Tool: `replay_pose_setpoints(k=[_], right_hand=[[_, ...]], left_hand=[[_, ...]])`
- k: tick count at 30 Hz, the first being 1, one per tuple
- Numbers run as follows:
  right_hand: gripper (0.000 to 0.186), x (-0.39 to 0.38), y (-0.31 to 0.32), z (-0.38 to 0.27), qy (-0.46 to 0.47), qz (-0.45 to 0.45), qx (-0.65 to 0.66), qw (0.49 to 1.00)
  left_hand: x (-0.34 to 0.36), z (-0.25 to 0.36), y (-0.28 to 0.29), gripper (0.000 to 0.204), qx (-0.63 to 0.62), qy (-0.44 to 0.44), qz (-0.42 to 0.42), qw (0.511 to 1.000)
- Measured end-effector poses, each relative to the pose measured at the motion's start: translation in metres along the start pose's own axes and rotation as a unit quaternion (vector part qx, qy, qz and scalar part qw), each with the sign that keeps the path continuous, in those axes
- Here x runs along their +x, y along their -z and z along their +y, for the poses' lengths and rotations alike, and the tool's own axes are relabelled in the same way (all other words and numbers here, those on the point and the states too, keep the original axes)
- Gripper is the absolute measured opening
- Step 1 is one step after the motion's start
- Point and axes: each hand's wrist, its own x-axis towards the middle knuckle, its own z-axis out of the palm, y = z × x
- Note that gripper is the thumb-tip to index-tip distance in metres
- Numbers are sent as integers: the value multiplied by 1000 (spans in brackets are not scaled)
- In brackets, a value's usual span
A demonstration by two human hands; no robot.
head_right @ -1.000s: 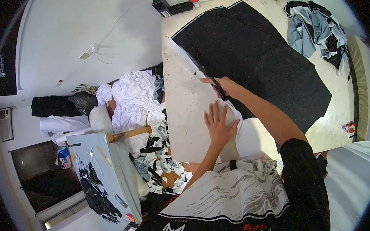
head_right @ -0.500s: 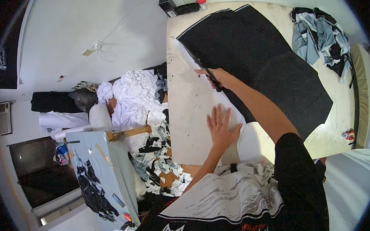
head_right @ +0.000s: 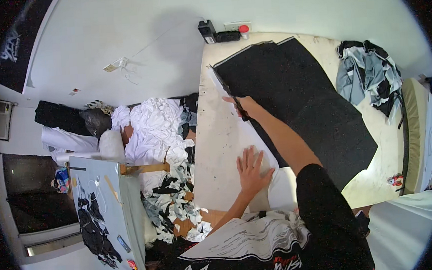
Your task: Cutting pieces of black fabric according to a paper template using scissors on a workbench.
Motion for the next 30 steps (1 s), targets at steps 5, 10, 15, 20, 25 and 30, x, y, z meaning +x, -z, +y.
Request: replay_pose_setpoints(k=[5, 10, 15, 20, 25, 30], right_hand=[[61, 1, 16, 34, 89, 69, -75, 991], [62, -102, 9, 108, 137, 89, -90, 982], [50, -217, 81, 215, 149, 80, 79, 982], [50, -332, 149, 234, 117, 155, 94, 977], [54, -393, 166, 240, 89, 317, 34, 944], [58, -440, 154, 246, 65, 378, 45, 922]], left_hand=[[-4, 15, -4, 77, -3, -4, -11, 1000], [-17, 9, -1, 79, 2, 13, -10, 1000], [-13, 15, 0, 88, 42, -41, -138, 989], [-72, 50, -21, 28, -55, -229, -108, 966], [-84, 93, -72, 22, -143, -244, -273, 920], [-97, 161, -126, 13, -446, -178, -373, 794]])
